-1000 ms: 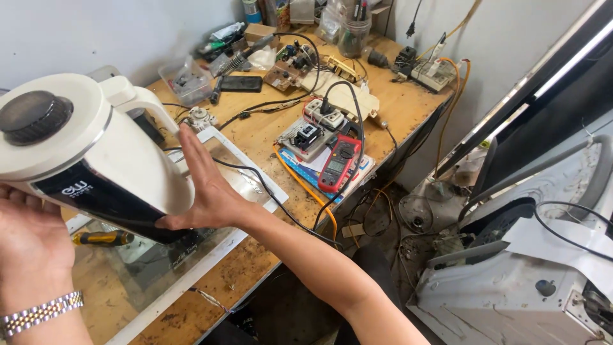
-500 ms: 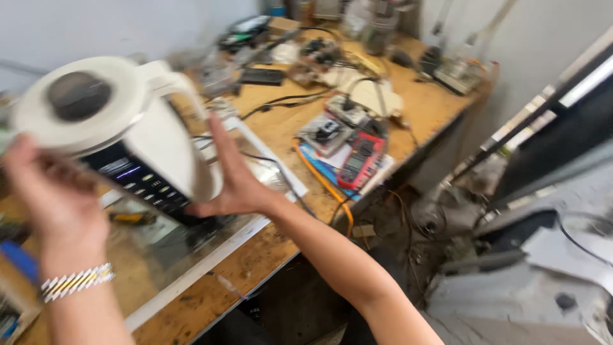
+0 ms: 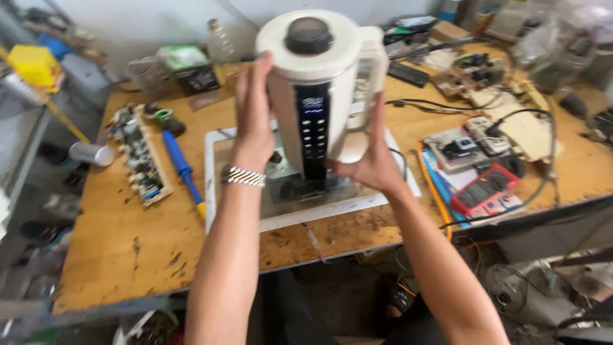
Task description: The person places a white electric kettle onto a testing base on a cluttered workbench. They press buttons on the kettle's control panel, causing indicator lights to illuminate, and then lift the kettle to inspect the top lid.
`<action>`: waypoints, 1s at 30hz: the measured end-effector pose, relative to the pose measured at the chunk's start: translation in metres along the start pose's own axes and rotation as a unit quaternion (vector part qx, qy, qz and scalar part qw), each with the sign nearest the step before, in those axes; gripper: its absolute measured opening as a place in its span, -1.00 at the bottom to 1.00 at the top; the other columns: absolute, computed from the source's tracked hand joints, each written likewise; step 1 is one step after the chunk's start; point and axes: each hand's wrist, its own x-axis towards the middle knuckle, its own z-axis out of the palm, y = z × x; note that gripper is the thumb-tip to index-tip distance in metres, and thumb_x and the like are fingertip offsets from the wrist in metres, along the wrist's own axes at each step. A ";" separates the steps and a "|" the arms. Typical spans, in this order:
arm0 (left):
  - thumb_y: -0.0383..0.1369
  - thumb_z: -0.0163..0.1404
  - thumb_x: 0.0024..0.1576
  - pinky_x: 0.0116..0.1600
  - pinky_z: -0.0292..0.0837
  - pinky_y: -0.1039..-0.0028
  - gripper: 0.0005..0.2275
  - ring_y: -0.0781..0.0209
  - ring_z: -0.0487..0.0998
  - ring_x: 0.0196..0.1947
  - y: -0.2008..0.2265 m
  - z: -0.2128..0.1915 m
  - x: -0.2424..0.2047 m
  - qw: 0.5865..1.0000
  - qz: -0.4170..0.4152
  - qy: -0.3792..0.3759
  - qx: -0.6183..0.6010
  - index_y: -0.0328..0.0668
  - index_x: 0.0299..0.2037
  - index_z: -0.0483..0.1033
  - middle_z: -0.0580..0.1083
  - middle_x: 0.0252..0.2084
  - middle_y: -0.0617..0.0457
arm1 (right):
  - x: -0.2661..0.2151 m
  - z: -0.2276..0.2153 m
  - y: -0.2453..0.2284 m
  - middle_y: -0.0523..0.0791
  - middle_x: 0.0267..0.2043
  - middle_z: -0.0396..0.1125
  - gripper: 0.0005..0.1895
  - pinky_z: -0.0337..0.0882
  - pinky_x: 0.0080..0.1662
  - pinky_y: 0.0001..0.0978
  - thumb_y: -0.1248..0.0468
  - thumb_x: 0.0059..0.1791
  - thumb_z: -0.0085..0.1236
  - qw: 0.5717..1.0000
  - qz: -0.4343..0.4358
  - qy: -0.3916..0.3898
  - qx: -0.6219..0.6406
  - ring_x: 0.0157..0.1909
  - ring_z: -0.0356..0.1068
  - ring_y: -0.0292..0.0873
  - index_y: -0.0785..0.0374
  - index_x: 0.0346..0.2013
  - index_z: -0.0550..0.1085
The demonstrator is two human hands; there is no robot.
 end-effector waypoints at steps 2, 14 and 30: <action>0.01 0.07 -0.06 -0.09 0.35 0.42 -0.58 0.24 0.52 -0.14 0.010 -0.002 -0.007 0.999 0.013 -0.033 -0.017 -0.12 -0.16 0.54 0.55 -0.17 0.07 | 0.003 0.001 -0.005 0.07 0.65 -0.69 0.52 -0.30 0.63 0.07 -0.04 -0.23 0.54 0.999 -0.050 -0.007 0.006 0.71 -0.56 0.08 0.08 0.54 -0.52; 0.00 0.12 -0.14 0.29 0.28 0.46 -0.51 0.27 0.47 0.16 0.013 0.005 -0.016 0.999 0.014 -0.022 -0.040 -0.18 -0.14 0.51 0.53 0.06 0.01 | 0.004 -0.008 0.000 0.08 0.64 -0.73 0.45 -0.22 0.66 0.10 -0.12 -0.14 0.45 0.998 -0.045 -0.015 -0.042 0.73 -0.58 0.11 0.09 0.54 -0.54; 0.00 0.10 -0.06 0.06 0.28 0.54 -0.66 0.41 0.37 -0.14 0.007 0.005 -0.015 0.996 0.073 -0.034 -0.043 -0.04 -0.35 0.36 0.37 -0.25 0.18 | -0.029 0.016 -0.054 0.10 0.54 0.00 -0.22 0.17 0.55 0.12 0.19 0.07 0.14 0.981 -0.119 0.096 -0.116 0.58 0.02 0.10 0.29 0.50 0.02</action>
